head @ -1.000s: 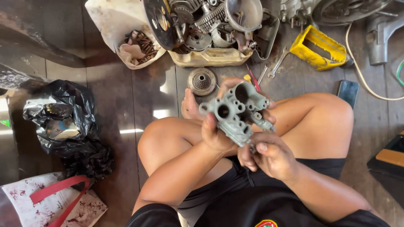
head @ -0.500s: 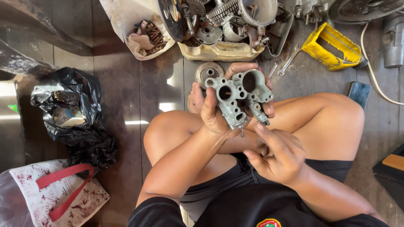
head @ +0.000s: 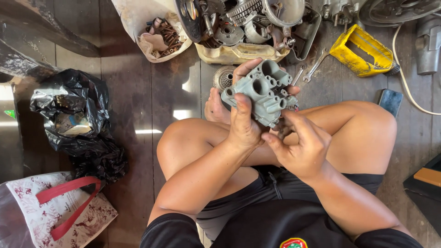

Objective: A person sits on the floor and performs a detailed inspection and disassembly of a motorcycle carburetor using a screwdriver.

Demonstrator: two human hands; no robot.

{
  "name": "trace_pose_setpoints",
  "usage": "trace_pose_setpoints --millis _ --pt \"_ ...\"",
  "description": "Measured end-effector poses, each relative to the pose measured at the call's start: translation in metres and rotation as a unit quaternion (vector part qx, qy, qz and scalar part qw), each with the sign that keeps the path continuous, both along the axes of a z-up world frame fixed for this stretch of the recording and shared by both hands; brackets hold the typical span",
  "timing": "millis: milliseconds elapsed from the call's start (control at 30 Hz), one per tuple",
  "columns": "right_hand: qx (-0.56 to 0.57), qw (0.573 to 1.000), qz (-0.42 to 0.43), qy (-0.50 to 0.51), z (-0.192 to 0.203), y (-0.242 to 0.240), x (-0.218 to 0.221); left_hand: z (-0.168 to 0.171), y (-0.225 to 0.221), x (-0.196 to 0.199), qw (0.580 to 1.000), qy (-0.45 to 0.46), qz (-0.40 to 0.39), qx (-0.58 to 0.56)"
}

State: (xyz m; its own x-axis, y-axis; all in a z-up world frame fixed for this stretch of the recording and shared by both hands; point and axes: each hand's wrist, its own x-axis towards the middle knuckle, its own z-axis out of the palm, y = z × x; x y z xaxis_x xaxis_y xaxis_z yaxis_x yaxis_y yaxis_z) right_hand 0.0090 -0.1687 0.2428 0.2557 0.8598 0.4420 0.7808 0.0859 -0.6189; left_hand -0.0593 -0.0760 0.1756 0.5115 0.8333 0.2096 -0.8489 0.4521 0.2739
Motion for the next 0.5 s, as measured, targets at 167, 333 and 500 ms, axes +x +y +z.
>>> trace_pose_setpoints --millis 167,333,500 --pt "0.018 0.999 -0.015 0.022 -0.009 0.007 0.005 0.007 0.003 0.0 0.995 0.071 0.053 0.041" --pt "0.115 0.989 -0.003 0.089 -0.024 0.014 0.023 0.0 0.017 0.009 0.977 0.144 0.146 0.062" --pt "-0.018 0.993 0.038 0.109 0.007 0.018 0.055 -0.001 0.029 0.001 0.981 0.111 0.101 -0.12"
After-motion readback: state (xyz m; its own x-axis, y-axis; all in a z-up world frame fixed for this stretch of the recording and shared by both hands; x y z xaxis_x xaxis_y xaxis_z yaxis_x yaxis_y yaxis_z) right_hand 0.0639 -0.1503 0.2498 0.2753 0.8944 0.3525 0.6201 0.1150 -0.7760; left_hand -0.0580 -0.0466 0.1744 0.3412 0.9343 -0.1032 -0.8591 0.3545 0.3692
